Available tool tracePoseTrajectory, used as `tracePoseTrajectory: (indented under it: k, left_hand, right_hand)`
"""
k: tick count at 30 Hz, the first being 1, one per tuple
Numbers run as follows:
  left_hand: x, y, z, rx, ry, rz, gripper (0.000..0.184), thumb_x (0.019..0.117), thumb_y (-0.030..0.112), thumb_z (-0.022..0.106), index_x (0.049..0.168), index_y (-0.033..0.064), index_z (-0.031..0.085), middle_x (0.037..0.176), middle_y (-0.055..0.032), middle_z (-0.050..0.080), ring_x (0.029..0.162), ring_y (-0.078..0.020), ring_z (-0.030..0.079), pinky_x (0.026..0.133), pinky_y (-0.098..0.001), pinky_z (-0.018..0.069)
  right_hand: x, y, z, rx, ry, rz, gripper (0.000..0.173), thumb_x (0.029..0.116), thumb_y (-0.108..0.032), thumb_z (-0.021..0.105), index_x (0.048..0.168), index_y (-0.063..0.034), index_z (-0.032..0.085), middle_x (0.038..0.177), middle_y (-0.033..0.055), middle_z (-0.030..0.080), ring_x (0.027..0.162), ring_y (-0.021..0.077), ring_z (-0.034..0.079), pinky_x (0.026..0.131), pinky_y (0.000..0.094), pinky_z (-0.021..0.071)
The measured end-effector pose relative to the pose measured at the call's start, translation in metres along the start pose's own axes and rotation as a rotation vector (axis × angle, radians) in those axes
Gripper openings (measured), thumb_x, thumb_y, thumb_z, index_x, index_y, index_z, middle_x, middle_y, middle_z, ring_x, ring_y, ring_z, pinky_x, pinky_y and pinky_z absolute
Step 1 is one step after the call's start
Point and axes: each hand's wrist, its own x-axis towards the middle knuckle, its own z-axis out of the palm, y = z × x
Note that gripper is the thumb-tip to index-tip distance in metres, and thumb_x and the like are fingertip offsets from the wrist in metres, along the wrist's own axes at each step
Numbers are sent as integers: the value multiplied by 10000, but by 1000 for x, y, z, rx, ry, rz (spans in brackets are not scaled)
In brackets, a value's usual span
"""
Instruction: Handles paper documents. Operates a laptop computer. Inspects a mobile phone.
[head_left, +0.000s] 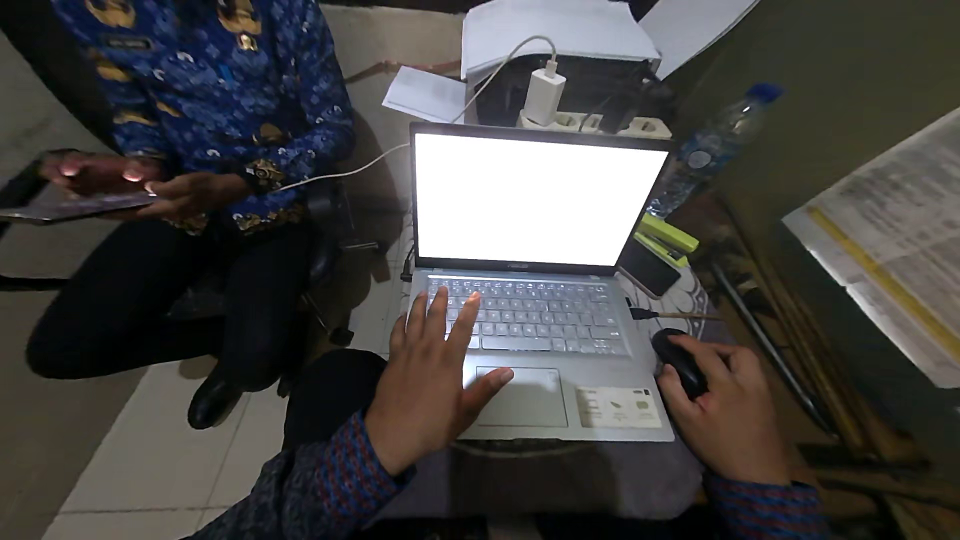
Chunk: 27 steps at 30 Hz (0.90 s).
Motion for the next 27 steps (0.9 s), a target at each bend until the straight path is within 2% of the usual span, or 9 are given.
tracePoseTrajectory:
  k: [19, 24, 27]
  left_hand:
    - [1, 1, -1, 14, -17, -11, 997, 860, 903, 285, 1619, 258, 323, 1624, -201, 355, 1495, -461, 311, 1136, -700, 311]
    - [0, 0, -1, 4, -10, -14, 992, 862, 900, 293, 1618, 259, 325, 1627, -200, 350, 1498, -458, 308, 1138, -699, 311]
    - [0, 0, -1, -3, 2, -9, 981, 865, 895, 300, 1614, 262, 336, 1622, -195, 361, 1491, -459, 320, 1129, -694, 329]
  right_hand:
    - [1, 0, 2, 24, 7, 12, 464, 889, -442, 553, 1220, -167, 725, 1136, 212, 623, 997, 366, 611, 800, 538, 514]
    - [1, -4, -4, 10, 21, 46, 529, 902, -453, 564, 1280, -101, 684, 1193, 276, 612, 1056, 435, 613, 844, 588, 522]
    - [0, -3, -3, -11, 24, 60, 539, 900, -452, 563, 1296, -103, 672, 1190, 270, 616, 1042, 428, 617, 834, 586, 521]
